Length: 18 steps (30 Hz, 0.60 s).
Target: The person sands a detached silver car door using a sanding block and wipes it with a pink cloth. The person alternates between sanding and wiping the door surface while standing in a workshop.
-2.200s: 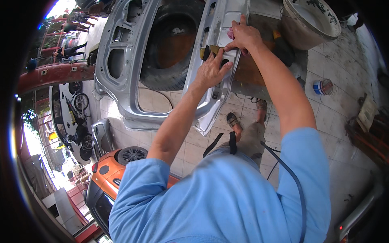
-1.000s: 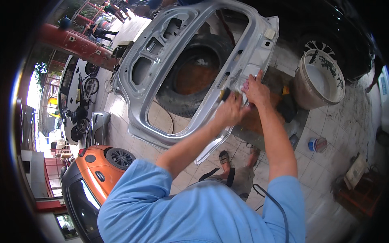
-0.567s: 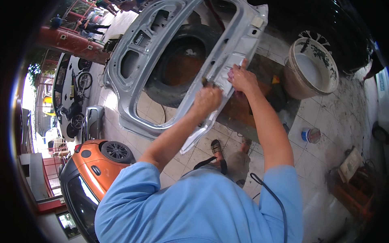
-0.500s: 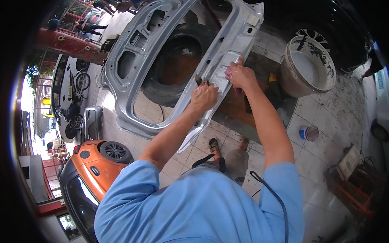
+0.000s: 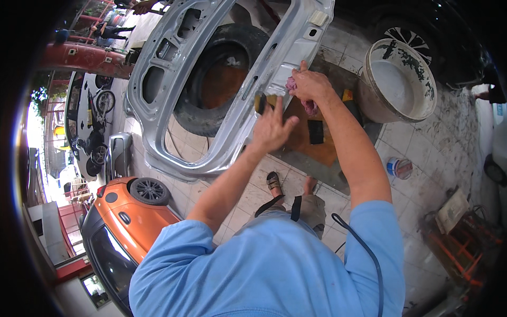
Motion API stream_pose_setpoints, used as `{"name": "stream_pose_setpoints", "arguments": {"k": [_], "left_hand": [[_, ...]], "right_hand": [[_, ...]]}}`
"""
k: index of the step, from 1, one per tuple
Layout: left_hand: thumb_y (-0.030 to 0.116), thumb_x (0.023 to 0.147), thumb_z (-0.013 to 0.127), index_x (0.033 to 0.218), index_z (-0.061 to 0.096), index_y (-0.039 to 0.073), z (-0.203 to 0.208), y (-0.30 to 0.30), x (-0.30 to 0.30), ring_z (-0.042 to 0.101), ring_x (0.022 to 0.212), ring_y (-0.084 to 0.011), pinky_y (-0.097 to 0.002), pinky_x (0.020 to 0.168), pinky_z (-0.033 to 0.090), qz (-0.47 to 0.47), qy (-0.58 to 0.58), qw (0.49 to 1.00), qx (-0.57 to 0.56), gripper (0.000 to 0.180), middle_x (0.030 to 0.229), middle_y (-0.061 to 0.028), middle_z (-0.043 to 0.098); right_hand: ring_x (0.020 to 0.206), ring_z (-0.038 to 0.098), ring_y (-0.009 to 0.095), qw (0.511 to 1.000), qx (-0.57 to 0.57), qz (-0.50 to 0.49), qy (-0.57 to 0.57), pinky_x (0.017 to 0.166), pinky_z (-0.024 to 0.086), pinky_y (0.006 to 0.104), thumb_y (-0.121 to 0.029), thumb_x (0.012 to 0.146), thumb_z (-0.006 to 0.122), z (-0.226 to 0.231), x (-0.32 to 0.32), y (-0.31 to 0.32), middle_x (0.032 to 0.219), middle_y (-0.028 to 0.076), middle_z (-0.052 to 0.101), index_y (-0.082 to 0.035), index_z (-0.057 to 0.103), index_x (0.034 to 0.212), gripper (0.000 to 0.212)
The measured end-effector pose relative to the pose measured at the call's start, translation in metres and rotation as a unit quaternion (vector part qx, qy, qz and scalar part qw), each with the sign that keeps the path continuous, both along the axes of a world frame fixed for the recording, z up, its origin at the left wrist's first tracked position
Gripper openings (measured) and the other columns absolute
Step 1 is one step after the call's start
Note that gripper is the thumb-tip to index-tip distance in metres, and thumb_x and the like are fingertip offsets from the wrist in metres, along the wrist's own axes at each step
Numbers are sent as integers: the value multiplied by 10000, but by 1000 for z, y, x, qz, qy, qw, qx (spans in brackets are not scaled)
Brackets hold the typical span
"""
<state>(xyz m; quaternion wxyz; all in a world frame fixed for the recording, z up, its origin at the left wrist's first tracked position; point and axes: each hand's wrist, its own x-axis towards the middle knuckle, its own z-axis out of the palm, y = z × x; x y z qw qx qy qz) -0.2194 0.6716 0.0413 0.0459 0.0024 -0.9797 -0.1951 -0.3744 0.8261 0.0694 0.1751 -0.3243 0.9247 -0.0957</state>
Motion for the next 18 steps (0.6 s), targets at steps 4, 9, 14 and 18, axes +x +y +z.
{"name": "stream_pose_setpoints", "arguments": {"k": [4, 9, 14, 18], "left_hand": [[648, 1025, 501, 1529, 393, -135, 6, 3, -8, 441, 1434, -558, -500, 1193, 397, 55, -32, 998, 22, 938, 1456, -485, 458], [683, 1013, 491, 1492, 419, -166, 15, 8, -17, 424, 1464, -535, -495, 1203, 389, 46, -87, 995, 5, 978, 1497, -457, 450], [674, 1021, 488, 1464, 495, -125, 12, 13, -26, 518, 1388, -533, -526, 1135, 459, 48, -62, 997, -15, 914, 1438, -469, 497], [647, 1033, 490, 1443, 505, -133, 11, -1, -27, 512, 1383, -545, -527, 1142, 450, 73, -44, 995, -58, 881, 1383, -470, 540]], "right_hand": [[1343, 608, 404, 1000, -24, -3, 3, 1090, 524, 488, -453, 917, 749, -5, 4, 4, 1662, 355, 277, -29, 448, 1570, 834], [1325, 622, 409, 999, -36, -5, 5, 1076, 533, 493, -438, 909, 763, -10, 2, 4, 1670, 357, 256, -28, 449, 1564, 833], [1331, 616, 415, 999, -50, -7, 5, 1079, 529, 490, -424, 911, 767, -12, 4, 4, 1670, 358, 254, -26, 466, 1548, 810], [1340, 609, 413, 998, -63, -10, 3, 1085, 526, 485, -416, 922, 761, -11, 5, 7, 1674, 354, 252, -36, 468, 1552, 792]]}}
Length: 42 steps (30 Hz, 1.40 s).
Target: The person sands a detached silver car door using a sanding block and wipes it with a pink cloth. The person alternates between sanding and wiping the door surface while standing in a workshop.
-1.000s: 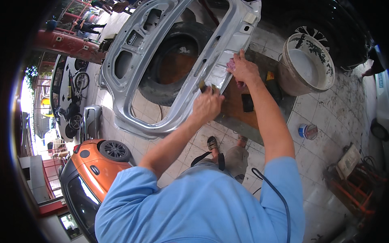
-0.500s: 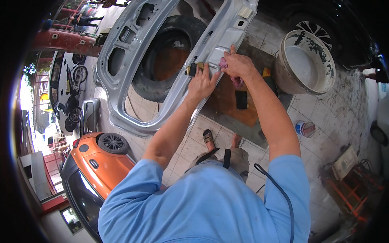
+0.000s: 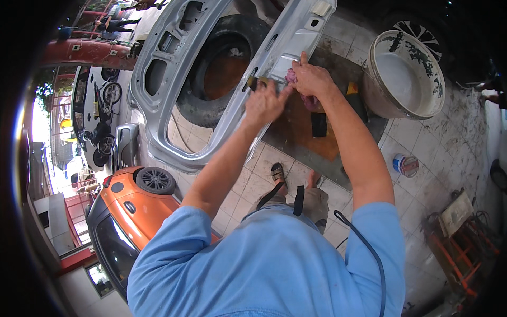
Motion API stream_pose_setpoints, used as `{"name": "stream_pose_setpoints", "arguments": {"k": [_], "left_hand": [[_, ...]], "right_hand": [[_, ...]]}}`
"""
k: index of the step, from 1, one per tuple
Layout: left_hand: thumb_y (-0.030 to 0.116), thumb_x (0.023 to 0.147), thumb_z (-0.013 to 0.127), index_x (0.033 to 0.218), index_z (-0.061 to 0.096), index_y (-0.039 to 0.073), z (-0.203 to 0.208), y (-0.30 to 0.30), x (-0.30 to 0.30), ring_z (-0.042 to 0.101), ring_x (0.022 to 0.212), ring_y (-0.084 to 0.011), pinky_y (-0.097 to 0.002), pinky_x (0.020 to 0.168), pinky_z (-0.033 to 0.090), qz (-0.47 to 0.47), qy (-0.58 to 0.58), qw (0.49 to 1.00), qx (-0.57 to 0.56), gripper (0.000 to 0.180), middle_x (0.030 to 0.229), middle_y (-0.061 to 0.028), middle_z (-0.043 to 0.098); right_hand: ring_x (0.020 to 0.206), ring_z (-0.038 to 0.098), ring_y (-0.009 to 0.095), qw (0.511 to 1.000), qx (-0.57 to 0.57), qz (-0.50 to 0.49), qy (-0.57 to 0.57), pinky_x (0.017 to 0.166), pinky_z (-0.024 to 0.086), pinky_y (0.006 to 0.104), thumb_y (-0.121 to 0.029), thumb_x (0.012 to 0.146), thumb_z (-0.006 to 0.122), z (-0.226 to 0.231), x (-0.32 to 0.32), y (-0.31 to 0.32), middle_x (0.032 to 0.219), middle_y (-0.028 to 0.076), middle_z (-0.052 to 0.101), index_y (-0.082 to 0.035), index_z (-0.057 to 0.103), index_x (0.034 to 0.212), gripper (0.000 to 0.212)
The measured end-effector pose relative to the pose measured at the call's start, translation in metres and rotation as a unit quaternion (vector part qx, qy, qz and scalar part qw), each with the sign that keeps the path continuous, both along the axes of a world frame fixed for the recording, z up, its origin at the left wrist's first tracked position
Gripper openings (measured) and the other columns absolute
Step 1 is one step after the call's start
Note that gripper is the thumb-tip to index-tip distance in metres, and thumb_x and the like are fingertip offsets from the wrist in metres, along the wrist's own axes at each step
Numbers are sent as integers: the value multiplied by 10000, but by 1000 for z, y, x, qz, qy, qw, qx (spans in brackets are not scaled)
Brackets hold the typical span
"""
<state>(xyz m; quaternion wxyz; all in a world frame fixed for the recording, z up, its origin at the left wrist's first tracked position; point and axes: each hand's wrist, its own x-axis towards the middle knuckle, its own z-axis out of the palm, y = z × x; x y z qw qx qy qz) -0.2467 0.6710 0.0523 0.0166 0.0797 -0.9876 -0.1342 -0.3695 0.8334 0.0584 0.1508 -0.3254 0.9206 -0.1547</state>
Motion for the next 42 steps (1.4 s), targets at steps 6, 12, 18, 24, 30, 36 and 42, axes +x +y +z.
{"name": "stream_pose_setpoints", "arguments": {"k": [6, 12, 18, 24, 30, 36, 42], "left_hand": [[508, 1027, 588, 1518, 449, -110, 15, -23, 89, 451, 1462, -490, -495, 1207, 384, -226, 23, 973, -36, 802, 1445, -375, 557], [147, 965, 692, 1401, 683, 187, 29, -56, 112, 772, 936, -347, -444, 757, 612, -213, 32, 977, 1, 438, 1086, -191, 779], [107, 963, 688, 1238, 774, 169, 24, -48, 17, 763, 822, -336, -410, 718, 607, -112, 205, 953, 192, 295, 979, -142, 786], [70, 951, 677, 1436, 591, 45, 11, -48, 118, 688, 1197, -424, -467, 950, 580, -245, 89, 964, 53, 494, 1365, -292, 656], [68, 1004, 607, 1472, 588, 103, -10, -28, 24, 689, 1076, -465, -511, 893, 570, -255, 84, 957, 111, 470, 1224, -280, 699], [103, 1027, 595, 1481, 569, 123, -12, -15, 11, 671, 857, -450, -536, 760, 539, -230, 108, 963, 93, 455, 979, -249, 689], [31, 996, 584, 1545, 502, 53, 16, -63, 165, 609, 1290, -487, -506, 1013, 546, -246, 23, 967, 66, 555, 1506, -321, 538]], "right_hand": [[1364, 598, 366, 1000, -8, 19, 3, 1088, 528, 462, -446, 897, 791, 6, -4, 16, 1722, 218, 267, -103, 495, 1557, 801], [1374, 592, 341, 999, -49, -7, -20, 1099, 518, 461, -444, 890, 797, -2, 1, 18, 1739, 147, 266, -142, 504, 1562, 792], [1391, 579, 317, 995, -92, -49, -4, 1105, 512, 460, -438, 888, 794, -10, -16, 28, 1750, 70, 263, -195, 498, 1574, 785], [1349, 604, 341, 994, -53, -96, 21, 1093, 516, 472, -452, 919, 761, -14, -57, 47, 1729, 69, 309, -173, 407, 1626, 839], [1254, 657, 370, 989, -121, -85, 26, 1040, 542, 493, -339, 905, 773, -29, -46, 44, 1576, 142, 524, -75, 383, 1599, 838], [1230, 666, 376, 988, -111, -70, 77, 1008, 557, 497, -232, 896, 767, -23, -48, 42, 1431, 162, 624, -25, 458, 1468, 683], [1187, 684, 408, 987, -127, -92, 44, 962, 571, 517, -295, 893, 799, -23, -42, 37, 1388, 200, 639, 4, 442, 1418, 702]]}}
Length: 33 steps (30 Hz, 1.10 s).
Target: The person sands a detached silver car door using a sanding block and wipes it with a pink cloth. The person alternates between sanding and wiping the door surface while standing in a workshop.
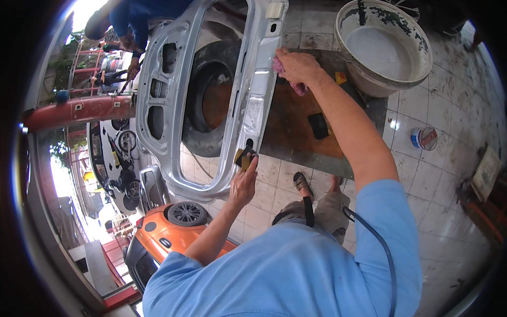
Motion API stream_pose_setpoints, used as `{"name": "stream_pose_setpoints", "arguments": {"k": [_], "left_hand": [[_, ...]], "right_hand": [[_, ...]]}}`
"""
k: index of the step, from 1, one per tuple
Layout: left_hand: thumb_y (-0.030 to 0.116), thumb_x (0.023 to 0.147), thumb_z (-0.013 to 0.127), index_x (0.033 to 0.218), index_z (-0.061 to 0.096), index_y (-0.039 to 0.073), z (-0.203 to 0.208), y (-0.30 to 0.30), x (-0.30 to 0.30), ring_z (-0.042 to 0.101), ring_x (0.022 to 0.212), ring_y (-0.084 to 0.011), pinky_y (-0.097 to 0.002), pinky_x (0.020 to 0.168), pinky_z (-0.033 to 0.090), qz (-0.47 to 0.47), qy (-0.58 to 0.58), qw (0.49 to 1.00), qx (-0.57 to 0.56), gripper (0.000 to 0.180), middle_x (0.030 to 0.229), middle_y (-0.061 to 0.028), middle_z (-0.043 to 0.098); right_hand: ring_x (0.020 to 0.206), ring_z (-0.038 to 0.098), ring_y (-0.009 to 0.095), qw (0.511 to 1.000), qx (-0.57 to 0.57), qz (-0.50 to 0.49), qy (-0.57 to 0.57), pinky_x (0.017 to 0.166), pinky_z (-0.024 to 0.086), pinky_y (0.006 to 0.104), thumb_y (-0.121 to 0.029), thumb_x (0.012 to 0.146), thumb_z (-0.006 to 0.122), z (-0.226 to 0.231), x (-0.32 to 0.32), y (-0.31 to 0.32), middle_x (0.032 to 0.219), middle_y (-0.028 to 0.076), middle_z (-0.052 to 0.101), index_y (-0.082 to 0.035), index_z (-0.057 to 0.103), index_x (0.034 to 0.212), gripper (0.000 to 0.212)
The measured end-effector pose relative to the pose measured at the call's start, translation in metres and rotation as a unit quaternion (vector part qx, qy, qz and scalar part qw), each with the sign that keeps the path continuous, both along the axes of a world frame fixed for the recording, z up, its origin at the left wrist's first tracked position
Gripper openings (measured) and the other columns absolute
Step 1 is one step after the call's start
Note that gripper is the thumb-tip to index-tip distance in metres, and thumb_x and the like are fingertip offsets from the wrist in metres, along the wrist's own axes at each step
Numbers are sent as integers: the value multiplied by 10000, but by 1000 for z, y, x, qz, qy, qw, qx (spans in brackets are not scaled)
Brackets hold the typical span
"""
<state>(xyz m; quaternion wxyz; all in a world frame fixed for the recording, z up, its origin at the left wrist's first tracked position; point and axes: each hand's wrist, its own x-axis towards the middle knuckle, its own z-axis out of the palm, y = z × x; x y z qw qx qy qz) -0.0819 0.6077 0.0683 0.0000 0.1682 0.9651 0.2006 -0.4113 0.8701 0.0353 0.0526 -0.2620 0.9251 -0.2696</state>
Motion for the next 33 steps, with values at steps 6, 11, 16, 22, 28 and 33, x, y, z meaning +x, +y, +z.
{"name": "stream_pose_setpoints", "arguments": {"k": [6, 11, 16, 22, 28, 33], "left_hand": [[114, 1024, 605, 1487, 567, 104, -29, 56, -133, 670, 901, -463, -537, 785, 539, 48, 74, 996, 29, 464, 1026, -254, 698], [132, 1009, 639, 1518, 532, 90, -18, 44, -53, 667, 1092, -437, -499, 907, 545, 86, 32, 996, 9, 521, 1197, -247, 700], [102, 960, 688, 1417, 650, 95, 29, -26, 110, 671, 1217, -372, -472, 978, 563, 139, -68, 988, -3, 459, 1254, -213, 728], [70, 959, 702, 1420, 644, 133, 65, -108, 146, 757, 894, -346, -420, 795, 588, 340, -37, 935, 90, 469, 1041, -217, 751], [161, 1007, 679, 1581, 469, 150, 37, -118, 39, 738, 941, -407, -437, 851, 570, 388, 70, 909, 137, 611, 1080, -237, 733], [129, 1001, 636, 1495, 548, 124, 8, -122, 18, 726, 1071, -420, -494, 912, 565, 260, 58, 958, 108, 502, 1183, -253, 731]], "right_hand": [[1191, 681, 418, 995, 37, 30, -87, 954, 571, 512, -421, 780, 898, 9, -12, -2, 1323, 221, 662, 12, 468, 1383, 858], [1285, 632, 406, 996, 68, 39, -32, 1017, 552, 504, -509, 673, 951, 18, -11, -9, 1441, 221, 599, 24, 493, 1396, 1008], [1340, 592, 419, 988, 141, 47, -36, 1076, 517, 482, -455, 650, 964, 23, -18, -11, 1429, 277, 604, 46, 400, 1521, 1153], [1358, 597, 392, 976, 177, 101, -81, 1102, 509, 443, -447, 646, 963, 54, -35, -13, 1461, 281, 602, 45, 418, 1560, 1172], [1297, 645, 315, 986, -14, 41, -160, 1111, 494, 387, -479, 731, 912, 79, 5, -57, 1462, 151, 622, -97, 532, 1523, 958], [1016, 694, 355, 975, 26, 57, 214, 861, 549, 507, -418, 861, 802, 18, 102, -117, 1093, 78, 680, -141, 688, 1068, 365]]}}
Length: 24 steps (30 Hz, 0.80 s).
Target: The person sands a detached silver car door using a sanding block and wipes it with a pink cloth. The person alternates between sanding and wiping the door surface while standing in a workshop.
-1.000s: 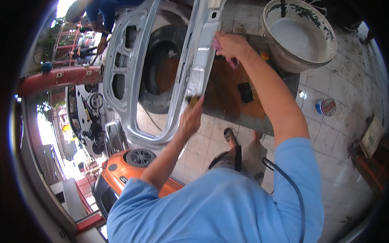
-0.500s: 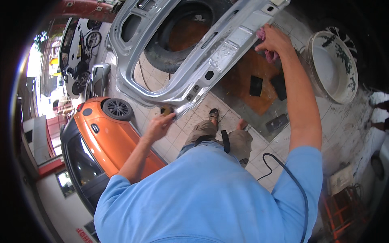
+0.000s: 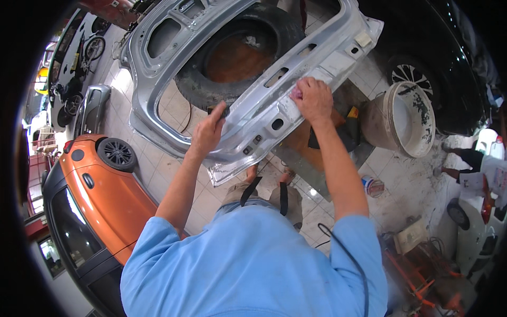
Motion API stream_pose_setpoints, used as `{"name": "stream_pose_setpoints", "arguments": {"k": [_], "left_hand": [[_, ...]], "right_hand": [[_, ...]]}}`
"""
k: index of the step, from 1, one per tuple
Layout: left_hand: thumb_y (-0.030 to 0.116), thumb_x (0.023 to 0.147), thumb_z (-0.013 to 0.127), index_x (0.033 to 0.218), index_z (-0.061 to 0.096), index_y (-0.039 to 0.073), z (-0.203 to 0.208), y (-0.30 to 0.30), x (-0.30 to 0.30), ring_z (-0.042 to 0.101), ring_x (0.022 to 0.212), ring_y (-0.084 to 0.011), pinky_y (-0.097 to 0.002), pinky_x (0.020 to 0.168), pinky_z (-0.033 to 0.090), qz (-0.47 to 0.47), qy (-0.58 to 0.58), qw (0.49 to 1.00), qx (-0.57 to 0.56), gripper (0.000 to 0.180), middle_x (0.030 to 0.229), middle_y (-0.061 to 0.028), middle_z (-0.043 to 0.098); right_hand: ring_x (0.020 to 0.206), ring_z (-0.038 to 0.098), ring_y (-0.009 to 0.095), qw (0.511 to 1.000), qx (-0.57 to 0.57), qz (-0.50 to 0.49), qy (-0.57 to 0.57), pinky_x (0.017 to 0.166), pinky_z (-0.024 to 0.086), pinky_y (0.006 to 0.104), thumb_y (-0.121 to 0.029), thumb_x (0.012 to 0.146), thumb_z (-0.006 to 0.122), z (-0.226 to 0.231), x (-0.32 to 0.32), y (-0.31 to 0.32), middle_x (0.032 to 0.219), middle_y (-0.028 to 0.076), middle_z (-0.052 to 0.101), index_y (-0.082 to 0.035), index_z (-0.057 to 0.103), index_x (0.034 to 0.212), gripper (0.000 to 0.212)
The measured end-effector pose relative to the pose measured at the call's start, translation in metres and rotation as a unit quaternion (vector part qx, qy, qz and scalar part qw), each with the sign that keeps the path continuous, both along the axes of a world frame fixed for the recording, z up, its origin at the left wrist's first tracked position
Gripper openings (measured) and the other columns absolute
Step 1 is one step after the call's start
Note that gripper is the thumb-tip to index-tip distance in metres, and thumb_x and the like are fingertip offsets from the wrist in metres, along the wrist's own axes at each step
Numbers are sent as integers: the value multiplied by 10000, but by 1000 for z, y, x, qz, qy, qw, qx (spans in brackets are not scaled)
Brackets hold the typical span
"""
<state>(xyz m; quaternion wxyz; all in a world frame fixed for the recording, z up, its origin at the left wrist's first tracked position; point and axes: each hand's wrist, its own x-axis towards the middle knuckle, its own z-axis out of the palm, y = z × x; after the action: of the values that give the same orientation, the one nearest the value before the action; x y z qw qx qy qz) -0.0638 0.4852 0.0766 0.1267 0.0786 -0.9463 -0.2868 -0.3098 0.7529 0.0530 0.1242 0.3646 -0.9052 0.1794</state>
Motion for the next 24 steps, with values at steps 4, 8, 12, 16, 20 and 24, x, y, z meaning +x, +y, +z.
{"name": "stream_pose_setpoints", "arguments": {"k": [4, 8, 12, 16, 20, 24], "left_hand": [[112, 1015, 606, 1368, 635, 84, -21, -15, 44, 697, 1114, -442, -504, 904, 577, -28, -154, 983, -92, 355, 1202, -237, 728], [158, 985, 618, 1383, 599, 56, -65, -2, -17, 685, 1091, -435, -516, 902, 568, -60, -73, 996, 0, 411, 1208, -224, 708], [384, 1051, 556, 1459, 491, -29, -84, 10, -115, 612, 1255, -464, -513, 1057, 509, -173, 33, 984, -20, 584, 1336, -310, 638], [544, 1056, 513, 1550, 400, -57, -45, -21, -53, 479, 1442, -461, -518, 1129, 466, -180, -190, 963, -58, 786, 1530, -330, 492], [611, 1062, 466, 1580, 348, -90, -27, -47, 21, 372, 1530, -443, -483, 1215, 408, -210, -249, 944, -52, 880, 1578, -353, 428], [603, 1036, 524, 1559, 388, -79, -52, -34, -64, 436, 1473, -459, -495, 1160, 454, -226, -147, 960, -72, 870, 1537, -390, 450]], "right_hand": [[993, 691, 379, 992, 40, -5, -120, 832, 555, 507, -334, 874, 768, 0, 31, -18, 1050, 110, 696, -138, 686, 1038, 269], [923, 695, 378, 968, -84, 28, -233, 788, 561, 492, -314, 884, 752, 4, 71, -71, 964, 125, 695, -122, 685, 1024, 247], [917, 680, 389, 983, -79, 54, -154, 779, 551, 474, -296, 859, 801, 10, 67, -94, 961, 143, 689, -95, 678, 1000, 275], [1152, 650, 330, 997, -1, -36, -63, 1002, 493, 497, -406, 739, 889, 24, 24, -30, 1178, 65, 704, -150, 703, 1180, 543], [1158, 658, 331, 996, -70, -47, -38, 1060, 483, 511, -358, 761, 869, -1, 10, -13, 1232, 68, 709, -152, 691, 1195, 513], [1149, 660, 332, 991, -107, -80, -26, 1096, 475, 498, -308, 785, 842, -17, 10, -20, 1219, 67, 709, -147, 687, 1156, 433]]}}
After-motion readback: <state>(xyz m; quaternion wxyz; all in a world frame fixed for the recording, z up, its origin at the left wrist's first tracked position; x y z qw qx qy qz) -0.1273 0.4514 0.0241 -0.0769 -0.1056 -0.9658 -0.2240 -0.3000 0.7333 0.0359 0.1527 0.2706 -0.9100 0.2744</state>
